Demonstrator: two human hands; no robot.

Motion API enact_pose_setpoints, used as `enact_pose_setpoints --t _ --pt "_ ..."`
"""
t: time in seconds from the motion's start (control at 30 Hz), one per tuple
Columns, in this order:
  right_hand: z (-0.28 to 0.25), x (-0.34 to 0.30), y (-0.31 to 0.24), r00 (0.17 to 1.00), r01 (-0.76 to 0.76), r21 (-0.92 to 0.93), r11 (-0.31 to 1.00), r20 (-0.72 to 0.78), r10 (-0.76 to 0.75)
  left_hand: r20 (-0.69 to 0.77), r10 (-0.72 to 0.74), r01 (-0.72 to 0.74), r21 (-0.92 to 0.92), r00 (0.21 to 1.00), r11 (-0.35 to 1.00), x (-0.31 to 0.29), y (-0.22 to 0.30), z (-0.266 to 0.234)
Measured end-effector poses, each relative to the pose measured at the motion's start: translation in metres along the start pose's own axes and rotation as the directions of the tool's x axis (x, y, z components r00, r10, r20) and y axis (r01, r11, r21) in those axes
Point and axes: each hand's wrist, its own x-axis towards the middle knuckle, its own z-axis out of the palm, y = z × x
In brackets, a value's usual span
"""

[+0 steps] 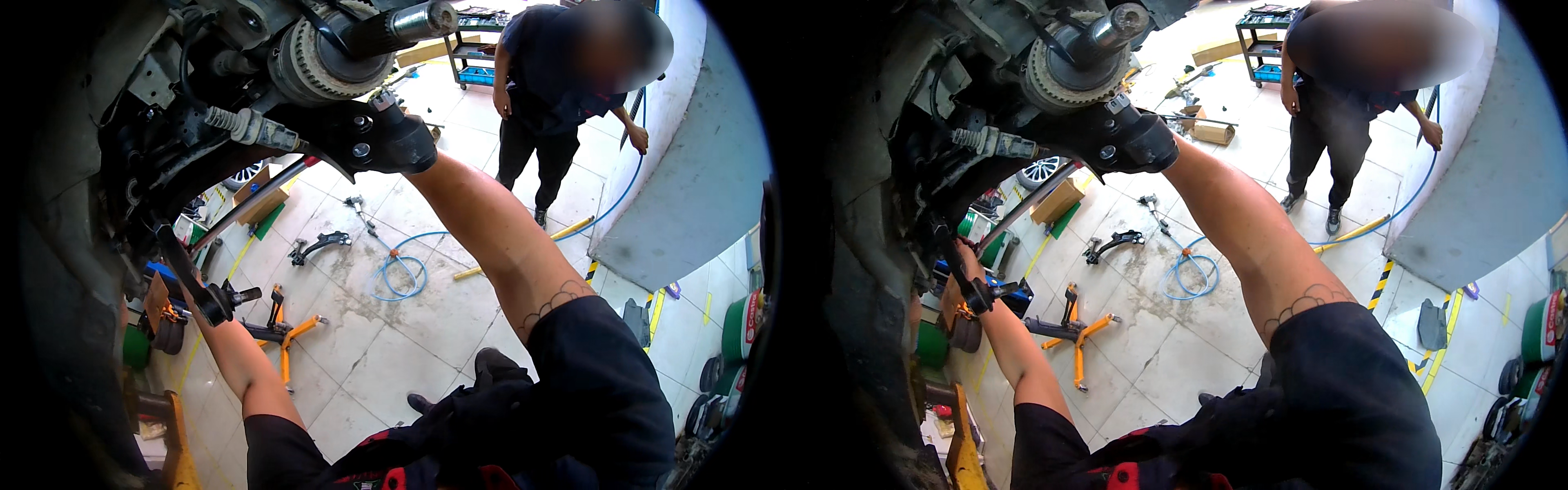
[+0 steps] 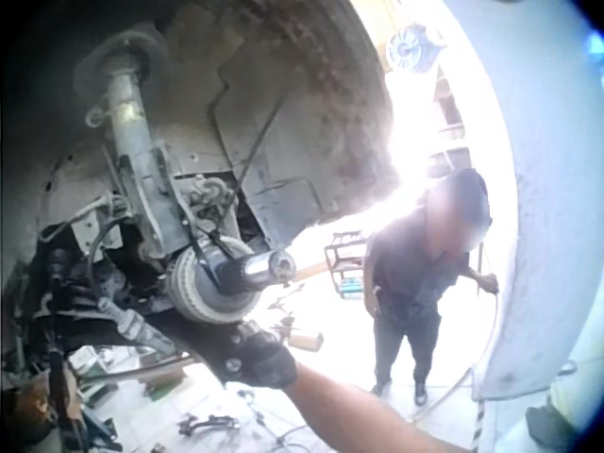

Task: The person installs a control arm onto a car's suspension system using a torque wrench to tighten bolts. The person retrieves the tool from a toolbox, applies it to the bolts, and secures the component.

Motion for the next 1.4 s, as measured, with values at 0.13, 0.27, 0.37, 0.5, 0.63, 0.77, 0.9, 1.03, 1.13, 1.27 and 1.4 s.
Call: enact_pose_setpoints --t 0.13,0.27,0.37,0.5,0.63,0.77,0.9,1.03,1.13,1.27,1.4 --pt "0.002 0.003 0.001 1.000 -0.004 -0.026 1.000 0.003 0.004 0.004 0.001 -0.001 -0.007 1.000 1.000 0.000 -0.002 0.001" --pt "0.003 0.004 -0.004 1.000 -0.014 -0.059 0.998 0.004 0.014 0.006 0.008 -0.008 -0.011 1.000 1.000 0.003 -0.002 0.001" --pt "0.004 0.005 -0.005 1.000 -0.016 -0.091 0.996 0.014 0.017 0.011 0.010 -0.010 -0.020 1.000 1.000 0.006 -0.001 0.001" --pt "0.004 0.006 -0.012 1.000 -0.021 -0.154 0.988 0.017 0.024 0.019 0.014 -0.014 -0.038 1.000 0.999 0.014 0.004 0.005" --pt "-0.003 0.011 -0.012 1.000 0.004 -0.253 0.968 0.005 -0.003 0.037 0.014 -0.011 -0.071 0.999 0.997 0.013 0.006 0.016" --pt "-0.007 0.001 -0.011 0.995 0.060 -0.382 0.922 -0.048 -0.085 0.106 0.002 0.004 -0.054 0.994 0.999 0.006 -0.013 0.040" --pt "-0.009 -0.011 -0.034 0.995 0.078 -0.415 0.906 -0.021 -0.095 0.350 -0.140 0.186 -0.100 0.926 0.977 -0.023 -0.123 0.025" --pt "-0.001 -0.058 -0.108 0.986 -0.026 -0.174 0.984 0.156 0.054 0.312 0.094 -0.272 0.601 0.946 0.752 -0.106 -0.254 -0.115" --pt "-0.024 -0.178 -0.122 0.780 -0.100 -0.156 0.983 0.601 0.174 0.193 -0.563 0.196 0.808 0.804 0.556 -0.327 -0.284 -0.131" --pt "-0.042 -0.352 -0.165 0.157 -0.189 -0.121 0.975 0.976 0.151 -0.033 -0.794 0.368 0.897 0.608 0.245 -0.517 -0.248 -0.264" --pt "-0.076 -0.499 -0.229 -0.421 -0.293 -0.143 0.945 0.907 0.007 -0.324 -0.847 0.489 0.868 0.421 -0.089 -0.639 -0.160 -0.377"
